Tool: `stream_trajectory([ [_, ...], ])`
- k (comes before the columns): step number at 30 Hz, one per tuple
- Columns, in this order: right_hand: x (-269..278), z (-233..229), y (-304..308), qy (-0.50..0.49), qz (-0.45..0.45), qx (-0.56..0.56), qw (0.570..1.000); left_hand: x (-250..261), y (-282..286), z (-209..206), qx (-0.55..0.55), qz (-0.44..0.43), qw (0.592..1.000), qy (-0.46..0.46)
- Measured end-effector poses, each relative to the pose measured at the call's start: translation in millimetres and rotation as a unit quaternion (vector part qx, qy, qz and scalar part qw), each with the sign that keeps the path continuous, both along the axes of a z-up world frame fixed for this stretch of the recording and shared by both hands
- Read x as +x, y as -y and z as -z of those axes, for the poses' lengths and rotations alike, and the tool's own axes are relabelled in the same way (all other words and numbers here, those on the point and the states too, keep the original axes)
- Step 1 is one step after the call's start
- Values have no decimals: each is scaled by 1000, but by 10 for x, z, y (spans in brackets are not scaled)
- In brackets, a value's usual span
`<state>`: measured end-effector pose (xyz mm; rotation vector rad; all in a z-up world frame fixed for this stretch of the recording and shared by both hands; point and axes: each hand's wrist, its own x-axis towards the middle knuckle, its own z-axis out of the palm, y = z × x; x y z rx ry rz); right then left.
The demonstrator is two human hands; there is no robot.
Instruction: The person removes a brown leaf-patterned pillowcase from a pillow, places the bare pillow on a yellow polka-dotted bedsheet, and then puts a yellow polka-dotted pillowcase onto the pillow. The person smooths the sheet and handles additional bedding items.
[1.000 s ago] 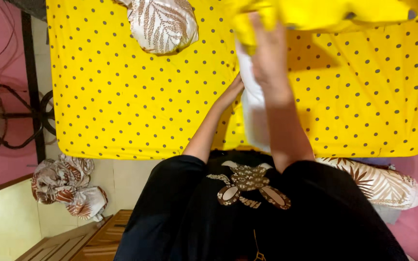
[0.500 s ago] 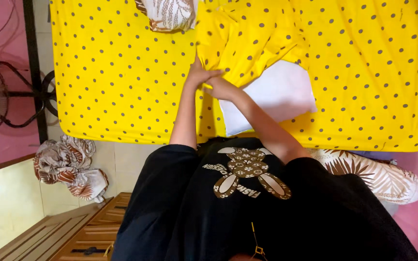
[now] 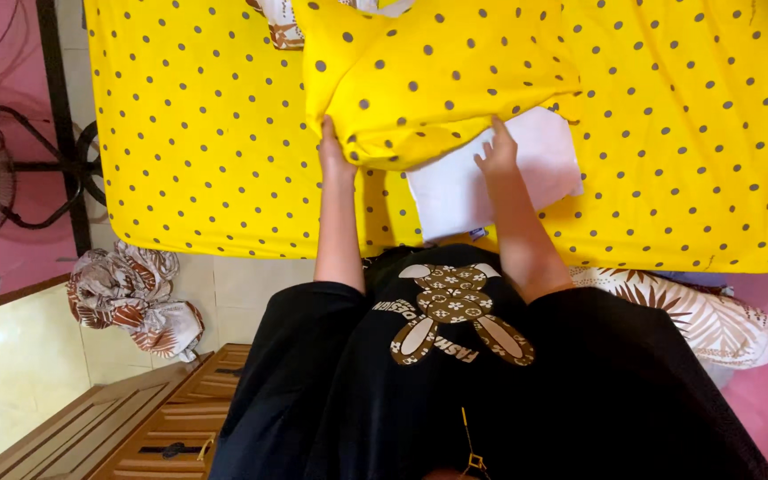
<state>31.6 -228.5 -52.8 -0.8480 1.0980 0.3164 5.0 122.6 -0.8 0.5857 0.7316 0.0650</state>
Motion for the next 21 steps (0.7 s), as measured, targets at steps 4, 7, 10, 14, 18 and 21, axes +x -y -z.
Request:
stream_trajectory([
  [4, 108, -148, 98, 184, 79, 239, 950, -201, -289, 104, 129, -41, 987, -81],
  [7, 305, -242, 248, 280, 90, 284, 913, -356, -445, 241, 189, -49, 973, -125],
  [10, 745, -378, 348, 249, 81, 158, 952, -422, -440, 256, 232, -59, 960, -141],
  [14, 1063, -748, 346, 333, 2, -139, 933, -184, -216, 79, 577, 174, 733, -315],
  [18, 930, -1208, -318, 426, -255, -392, 774, 125, 351, -376, 602, 178, 761, 161],
  [21, 551, -1638, -1172, 464, -558, -432, 535, 337, 758, -572, 400, 205, 852, 269],
])
